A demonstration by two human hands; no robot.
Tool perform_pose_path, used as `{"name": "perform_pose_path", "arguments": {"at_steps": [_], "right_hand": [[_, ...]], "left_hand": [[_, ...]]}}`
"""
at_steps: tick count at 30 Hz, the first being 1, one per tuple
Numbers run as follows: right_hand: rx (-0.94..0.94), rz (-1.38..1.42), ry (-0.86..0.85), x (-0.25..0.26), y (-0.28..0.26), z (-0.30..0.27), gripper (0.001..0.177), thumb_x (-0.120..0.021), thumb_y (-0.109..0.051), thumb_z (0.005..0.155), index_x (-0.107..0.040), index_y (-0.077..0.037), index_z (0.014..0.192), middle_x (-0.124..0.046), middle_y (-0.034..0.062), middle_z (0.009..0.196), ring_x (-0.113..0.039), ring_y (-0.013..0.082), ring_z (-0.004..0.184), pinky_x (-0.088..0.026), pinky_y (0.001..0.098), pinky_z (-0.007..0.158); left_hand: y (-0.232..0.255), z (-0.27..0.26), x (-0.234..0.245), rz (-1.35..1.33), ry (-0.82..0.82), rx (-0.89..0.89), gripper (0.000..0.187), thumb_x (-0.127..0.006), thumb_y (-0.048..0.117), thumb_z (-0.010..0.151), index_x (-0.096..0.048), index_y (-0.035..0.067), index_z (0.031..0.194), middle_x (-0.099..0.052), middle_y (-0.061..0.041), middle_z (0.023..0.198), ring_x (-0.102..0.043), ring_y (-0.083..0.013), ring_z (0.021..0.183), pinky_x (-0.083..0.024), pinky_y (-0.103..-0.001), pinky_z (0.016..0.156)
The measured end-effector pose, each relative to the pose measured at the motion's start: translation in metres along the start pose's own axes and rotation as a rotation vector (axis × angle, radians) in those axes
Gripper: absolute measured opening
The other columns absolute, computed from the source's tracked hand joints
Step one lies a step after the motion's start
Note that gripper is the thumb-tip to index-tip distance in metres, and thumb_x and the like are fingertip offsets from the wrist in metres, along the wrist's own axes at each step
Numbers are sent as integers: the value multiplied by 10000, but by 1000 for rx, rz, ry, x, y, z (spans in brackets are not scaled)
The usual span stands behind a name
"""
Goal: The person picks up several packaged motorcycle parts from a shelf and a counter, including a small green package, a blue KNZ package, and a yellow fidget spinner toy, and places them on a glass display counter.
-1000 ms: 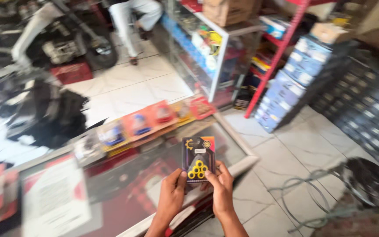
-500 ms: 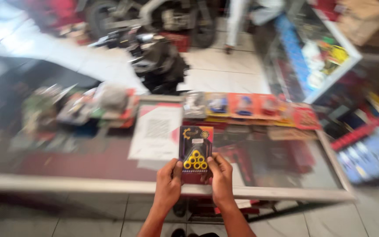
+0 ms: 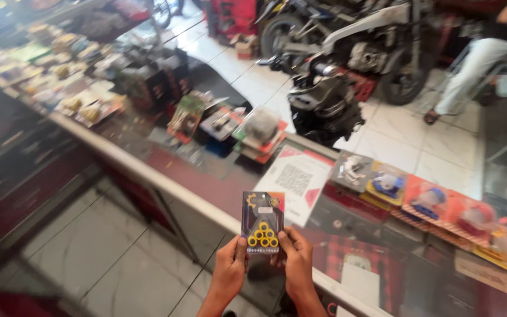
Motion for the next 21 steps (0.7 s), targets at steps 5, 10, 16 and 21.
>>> {"name": "perform_pose_path", "arguments": {"at_steps": [5,10,16,21], "right_hand": [[-11,-85,-148,-34,4,-9,211,-558,-204,1002,-687,-38,977,-711,69,694,-569,107,477,-397,238,436],[-120,-46,-321,-89,16,-9,253,-502,-197,994,-675,-15,963,-723,129,705,-589,151,472,-431,272,440],[-153,-108,-399,-152,40,1,302,-475,-201,1001,-685,15,977,-735,144,738,-592,150,487,-450,278,455],[-142,-134,-410,-218,62,17,309,-466,-203,1018,-693,6,1008,-735,129,771,-588,142,506,-450,274,466]], "left_hand": [[0,-20,36,11,130,15,426,-452,344,1065,-590,42,799,-518,13,615,-468,-62,521,-393,-269,461],[-1,-23,85,-84,192,-8,455,-458,384,1075,-549,49,781,-505,18,637,-464,-62,539,-399,-262,476],[-5,-8,147,-137,250,4,459,-468,398,1070,-542,52,778,-494,14,631,-460,-64,541,-397,-258,479],[4,16,213,-127,299,11,444,-488,379,1066,-557,51,775,-490,17,643,-449,-59,549,-382,-256,480]]}}
Point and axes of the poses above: each hand's wrist, its own z-axis towards the middle knuckle, its own x-axis out of the back of the hand, y = z × x, the point moved 6 cm from there along z, towards the middle knuckle
